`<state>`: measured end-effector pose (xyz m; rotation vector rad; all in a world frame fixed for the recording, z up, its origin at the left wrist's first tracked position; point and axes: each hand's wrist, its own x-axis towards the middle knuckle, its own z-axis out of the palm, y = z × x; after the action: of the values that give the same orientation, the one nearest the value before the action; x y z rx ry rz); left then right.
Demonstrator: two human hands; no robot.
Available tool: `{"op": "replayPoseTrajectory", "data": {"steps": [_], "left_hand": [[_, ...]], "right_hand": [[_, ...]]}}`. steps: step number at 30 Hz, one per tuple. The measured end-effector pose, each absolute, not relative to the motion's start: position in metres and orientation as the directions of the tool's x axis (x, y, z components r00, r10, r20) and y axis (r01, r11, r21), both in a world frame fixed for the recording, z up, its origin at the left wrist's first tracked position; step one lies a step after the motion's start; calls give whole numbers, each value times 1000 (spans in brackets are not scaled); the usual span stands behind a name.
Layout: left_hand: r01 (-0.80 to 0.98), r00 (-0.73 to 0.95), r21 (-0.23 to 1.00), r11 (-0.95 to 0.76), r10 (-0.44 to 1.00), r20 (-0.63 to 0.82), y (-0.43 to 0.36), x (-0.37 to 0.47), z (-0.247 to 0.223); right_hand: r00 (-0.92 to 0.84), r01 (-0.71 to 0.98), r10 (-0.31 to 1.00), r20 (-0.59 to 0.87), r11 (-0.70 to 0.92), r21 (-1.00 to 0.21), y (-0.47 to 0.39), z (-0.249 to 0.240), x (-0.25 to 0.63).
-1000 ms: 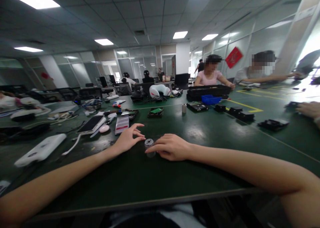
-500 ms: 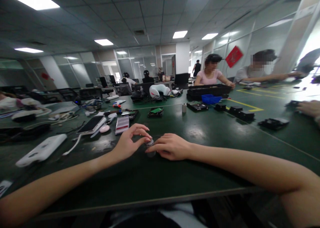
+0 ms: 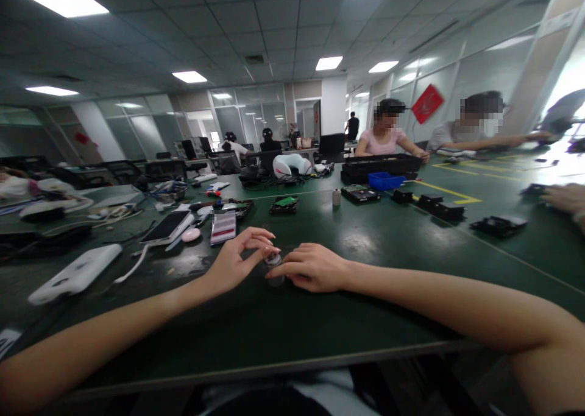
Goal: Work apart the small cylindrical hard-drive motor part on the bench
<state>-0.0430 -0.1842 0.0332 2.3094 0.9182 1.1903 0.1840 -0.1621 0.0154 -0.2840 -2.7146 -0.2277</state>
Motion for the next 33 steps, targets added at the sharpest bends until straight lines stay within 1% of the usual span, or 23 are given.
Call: {"op": "replayPoseTrajectory", "data": {"steps": [3, 6, 8, 10, 14, 20, 24, 28, 30, 33], "left_hand": [[406, 388, 588, -700, 714, 583, -185, -44, 31], [456, 366, 524, -719, 689, 626, -187, -44, 31], [459, 370, 499, -735, 669, 645, -188, -42, 31], [454, 370, 514, -728, 678, 635, -189, -41, 32], [423, 353, 580, -696, 716, 602, -187, -40, 33], [384, 354, 611, -692, 722, 595, -186, -41, 29], [397, 272, 608, -687, 721, 637, -185, -41, 28], [521, 169, 544, -658, 704, 689, -176, -45, 26], [562, 163, 548, -619, 732, 661, -169, -48, 23], [600, 204, 574, -558, 800, 564, -159, -55, 14]], "right_hand": [[-896, 231, 163, 412, 966, 119, -162, 16, 184], [-897, 225, 159, 412, 967, 117, -162, 16, 184], [-898, 221, 155, 412, 968, 117, -162, 16, 184], [-898, 222, 156, 412, 968, 118, -162, 16, 184], [-896, 222, 156, 416, 969, 113, -162, 15, 184], [-894, 216, 155, 420, 971, 102, -163, 16, 184], [-894, 216, 157, 420, 972, 95, -164, 17, 184], [-896, 224, 165, 411, 970, 97, -164, 18, 184], [-898, 230, 172, 405, 968, 99, -164, 18, 184], [-900, 229, 173, 401, 968, 98, -163, 17, 184]]}}
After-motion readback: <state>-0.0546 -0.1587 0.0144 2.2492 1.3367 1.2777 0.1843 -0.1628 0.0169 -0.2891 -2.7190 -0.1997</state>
